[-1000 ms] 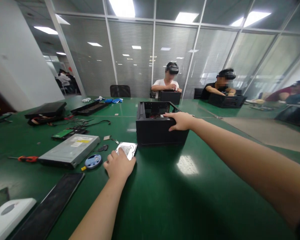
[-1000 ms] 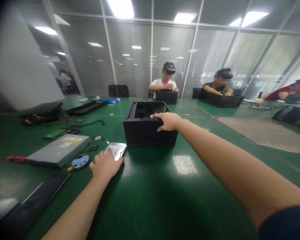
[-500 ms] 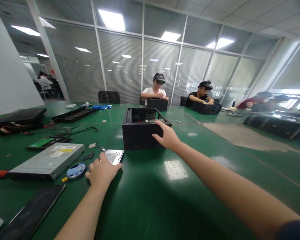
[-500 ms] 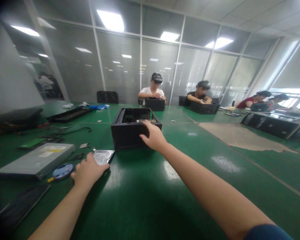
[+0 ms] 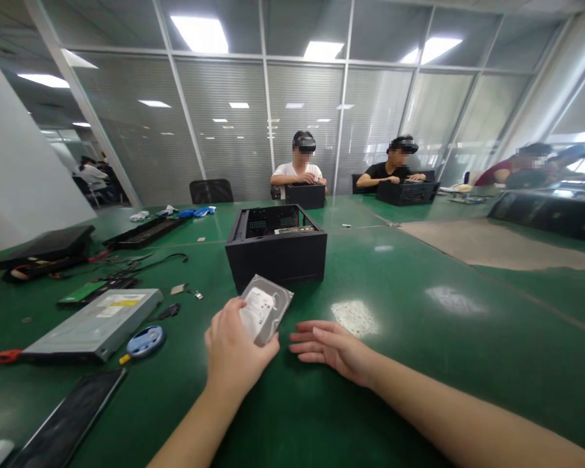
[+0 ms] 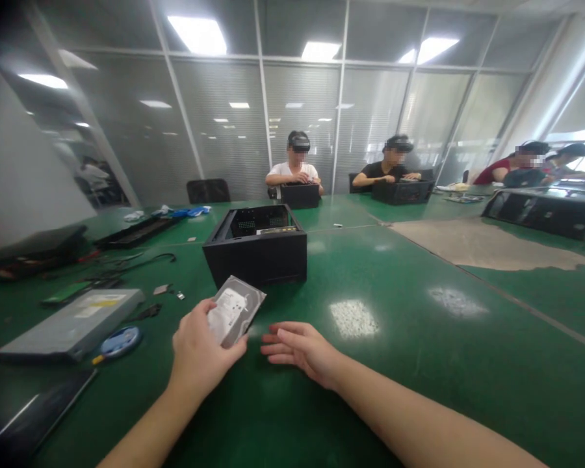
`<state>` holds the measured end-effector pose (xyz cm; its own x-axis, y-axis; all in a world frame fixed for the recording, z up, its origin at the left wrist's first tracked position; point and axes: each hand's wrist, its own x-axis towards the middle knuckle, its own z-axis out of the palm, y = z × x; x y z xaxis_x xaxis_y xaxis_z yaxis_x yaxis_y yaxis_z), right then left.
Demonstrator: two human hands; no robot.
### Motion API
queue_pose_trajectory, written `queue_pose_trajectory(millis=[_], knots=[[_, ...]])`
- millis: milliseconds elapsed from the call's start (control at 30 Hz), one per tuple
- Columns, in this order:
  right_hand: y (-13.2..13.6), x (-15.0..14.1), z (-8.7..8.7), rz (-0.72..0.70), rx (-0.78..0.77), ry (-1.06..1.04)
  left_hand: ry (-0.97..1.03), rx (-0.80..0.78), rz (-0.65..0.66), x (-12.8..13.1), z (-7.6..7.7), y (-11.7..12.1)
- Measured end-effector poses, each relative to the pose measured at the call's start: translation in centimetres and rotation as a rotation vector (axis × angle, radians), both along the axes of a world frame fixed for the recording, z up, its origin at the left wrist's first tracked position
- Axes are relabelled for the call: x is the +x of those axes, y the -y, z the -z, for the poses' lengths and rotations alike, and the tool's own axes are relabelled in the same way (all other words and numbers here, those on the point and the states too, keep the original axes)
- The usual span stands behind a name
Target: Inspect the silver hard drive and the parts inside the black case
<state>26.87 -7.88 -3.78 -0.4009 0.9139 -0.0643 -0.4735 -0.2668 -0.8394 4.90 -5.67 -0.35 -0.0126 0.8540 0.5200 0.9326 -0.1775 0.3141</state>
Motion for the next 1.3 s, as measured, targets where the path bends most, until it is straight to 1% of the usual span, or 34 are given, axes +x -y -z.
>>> queue_pose_trajectory(millis=[67, 167, 233, 300, 333, 400, 467, 567, 633, 700, 767, 800, 933, 1000, 1067, 1167, 1300], knots=[[0.4, -0.7, -0.2, -0.040, 0.027, -0.134, -0.007, 0.094, 0.096, 2.4, 0.7, 1.0], [0.9, -1.3, -0.5, -0.007, 0.036, -0.227, -0.002, 0.114, 0.259, 4.4, 1.6, 1.9], [1.0, -1.1, -0.2, 0.019, -0.004, -0.234, 0.008, 0.086, 0.366, 4.7, 1.9, 2.1], [0.7, -0.5, 0.2, 0.030, -0.044, -0.225, 0.069, 0.042, 0.465, 4.3, 1.9, 2.0], [0.4, 0.0, 0.5, 0.024, -0.055, -0.216, 0.126, 0.010, 0.508, 3.9, 1.8, 1.8], [-0.2, 1.0, 0.9, -0.029, -0.063, -0.197, 0.310, -0.070, 0.558, 3.1, 1.6, 1.3], [-0.7, 1.8, 1.0, -0.110, -0.056, -0.175, 0.547, -0.192, 0.554, 2.3, 1.4, 0.5], [-1.0, 2.4, 0.9, -0.200, -0.035, -0.134, 0.841, -0.476, 0.499, 1.5, 1.5, -0.7], [-1.0, 2.4, 0.7, -0.240, -0.024, -0.111, 0.954, -0.618, 0.467, 1.2, 1.7, -1.3], [-0.9, 2.3, 0.6, -0.261, -0.025, -0.104, 1.042, -0.683, 0.465, 1.1, 2.0, -1.7], [-0.8, 2.0, 0.5, -0.235, -0.041, -0.104, 1.104, -0.723, 0.478, 1.1, 2.3, -1.9], [-0.7, 1.9, 0.5, -0.195, -0.053, -0.102, 1.118, -0.734, 0.484, 1.0, 2.5, -1.9], [-0.5, 1.2, 0.6, 0.052, -0.100, -0.080, 1.082, -0.713, 0.525, 1.2, 2.8, -1.8], [-0.5, 1.0, 0.6, 0.127, -0.108, -0.092, 1.065, -0.692, 0.550, 1.3, 2.8, -1.6], [-0.6, 0.9, 0.7, 0.129, -0.104, -0.118, 1.062, -0.684, 0.570, 1.4, 2.8, -1.4], [-0.8, 1.1, 0.8, 0.056, -0.093, -0.138, 1.033, -0.674, 0.583, 1.4, 2.9, -1.1], [-1.2, 1.4, 1.0, 0.002, -0.098, -0.133, 0.960, -0.643, 0.528, 1.3, 3.0, -1.1]])
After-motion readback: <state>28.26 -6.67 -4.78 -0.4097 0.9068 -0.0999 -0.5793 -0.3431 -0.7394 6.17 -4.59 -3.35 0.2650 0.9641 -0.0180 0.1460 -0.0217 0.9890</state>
